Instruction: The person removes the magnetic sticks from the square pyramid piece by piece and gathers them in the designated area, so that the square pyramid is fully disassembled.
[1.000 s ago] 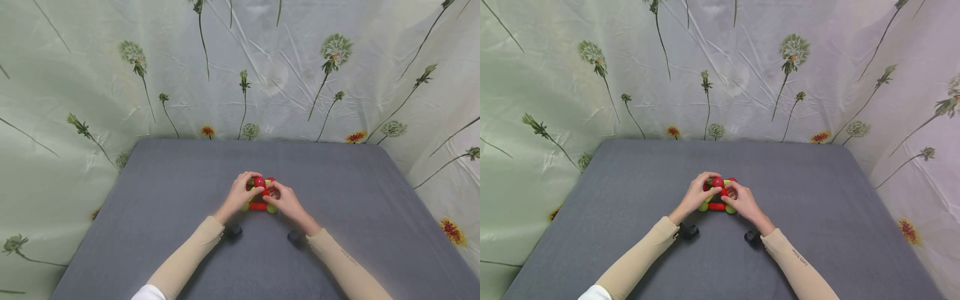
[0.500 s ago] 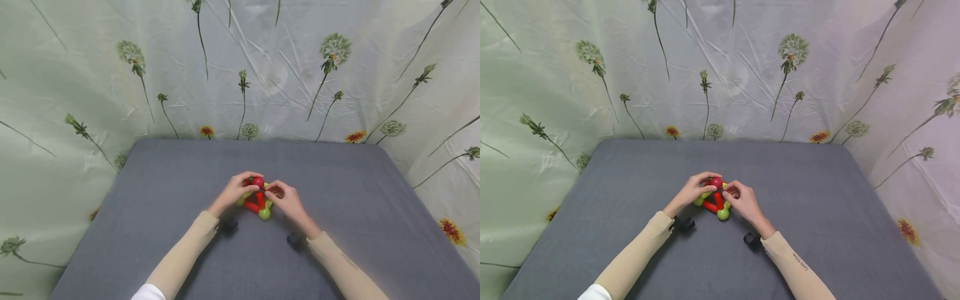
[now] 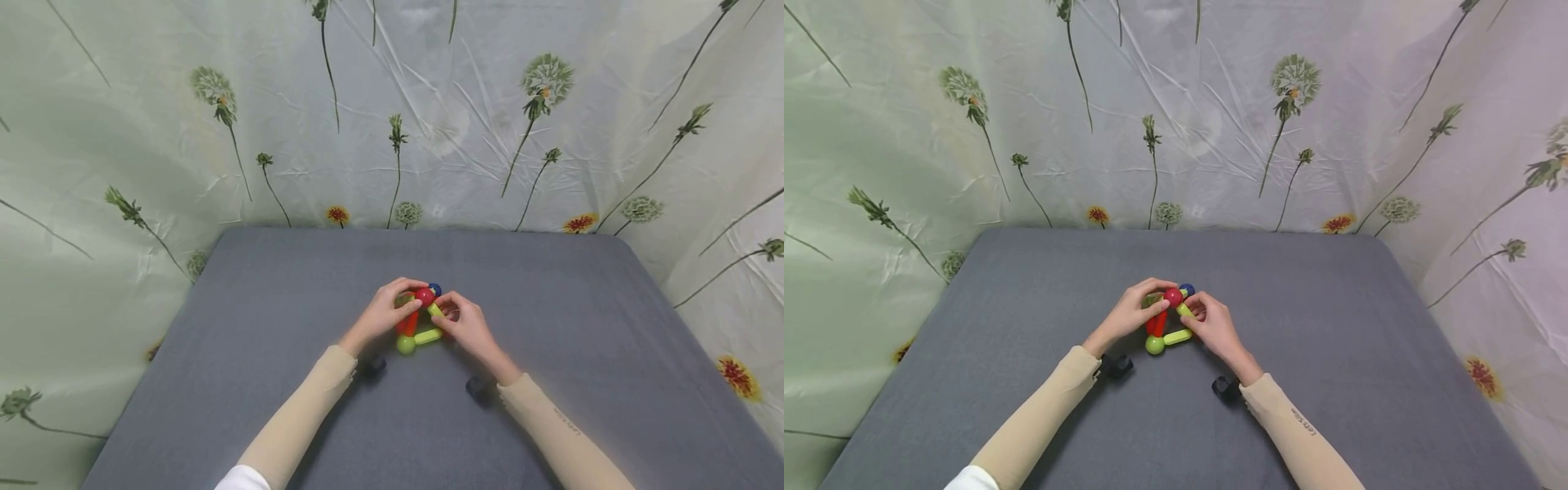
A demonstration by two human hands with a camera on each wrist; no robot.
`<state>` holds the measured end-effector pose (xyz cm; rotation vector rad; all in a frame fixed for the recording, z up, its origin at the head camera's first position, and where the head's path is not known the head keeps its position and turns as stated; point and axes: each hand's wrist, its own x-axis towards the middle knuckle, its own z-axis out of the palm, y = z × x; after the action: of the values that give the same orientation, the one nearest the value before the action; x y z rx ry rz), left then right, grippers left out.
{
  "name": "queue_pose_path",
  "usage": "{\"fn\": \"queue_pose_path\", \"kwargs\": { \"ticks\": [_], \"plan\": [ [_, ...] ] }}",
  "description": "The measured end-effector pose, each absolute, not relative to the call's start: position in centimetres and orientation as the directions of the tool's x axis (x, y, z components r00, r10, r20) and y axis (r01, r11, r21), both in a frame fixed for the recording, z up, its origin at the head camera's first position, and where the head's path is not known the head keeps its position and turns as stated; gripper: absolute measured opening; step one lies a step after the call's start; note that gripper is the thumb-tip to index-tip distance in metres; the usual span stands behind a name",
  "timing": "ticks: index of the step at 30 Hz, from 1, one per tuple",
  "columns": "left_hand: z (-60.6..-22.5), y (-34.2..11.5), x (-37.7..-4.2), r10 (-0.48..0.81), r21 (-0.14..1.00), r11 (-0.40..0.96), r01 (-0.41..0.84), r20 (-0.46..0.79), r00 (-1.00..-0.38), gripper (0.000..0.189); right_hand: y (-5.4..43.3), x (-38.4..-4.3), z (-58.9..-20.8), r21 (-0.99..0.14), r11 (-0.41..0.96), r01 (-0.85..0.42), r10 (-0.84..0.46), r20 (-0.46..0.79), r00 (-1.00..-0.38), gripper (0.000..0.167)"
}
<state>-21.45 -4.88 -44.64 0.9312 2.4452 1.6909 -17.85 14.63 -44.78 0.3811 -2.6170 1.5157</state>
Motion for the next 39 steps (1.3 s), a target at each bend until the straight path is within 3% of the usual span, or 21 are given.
{"fn": "queue_pose_path", "kwargs": {
  "ticks": [14,20,26,29,34,39],
  "plan": [
    [-43.8,-4.4,-21.7,0.403,0.84,0.309,0.445,0.308,-0.862,0.033,13.7,-17.1,-44.8,-0.85,0.469,-0.238,-0.153,0.187,-0.97,0.021],
    [-43.8,-4.8,-22.1,0.541,0.883,0.218,0.416,0.246,-0.804,0.035,14.4,-17.4,-44.7,-0.896,0.394,-0.205,-0.096,0.182,-0.979,0.015],
    [-43.8,-4.8,-22.1,0.617,0.929,0.103,0.356,0.221,-0.755,0.035,15.3,-18.3,-44.9,-0.825,0.494,-0.273,-0.128,0.242,-0.962,0.024],
    [-43.8,-4.8,-22.1,0.585,0.901,0.119,0.416,0.275,-0.763,0.032,15.4,-18.2,-44.9,-0.807,0.521,-0.278,-0.181,0.214,-0.96,0.025],
    [-43.8,-4.7,-21.8,0.538,0.755,0.272,0.596,0.394,-0.745,0.034,14.9,-17.9,-44.9,-0.819,0.501,-0.28,-0.163,0.229,-0.96,0.023],
    [-43.7,-4.7,-21.3,0.519,0.712,0.319,0.625,0.421,-0.744,0.038,14.1,-17.3,-44.8,-0.832,0.483,-0.271,-0.115,0.247,-0.962,0.022]
  ]
}}
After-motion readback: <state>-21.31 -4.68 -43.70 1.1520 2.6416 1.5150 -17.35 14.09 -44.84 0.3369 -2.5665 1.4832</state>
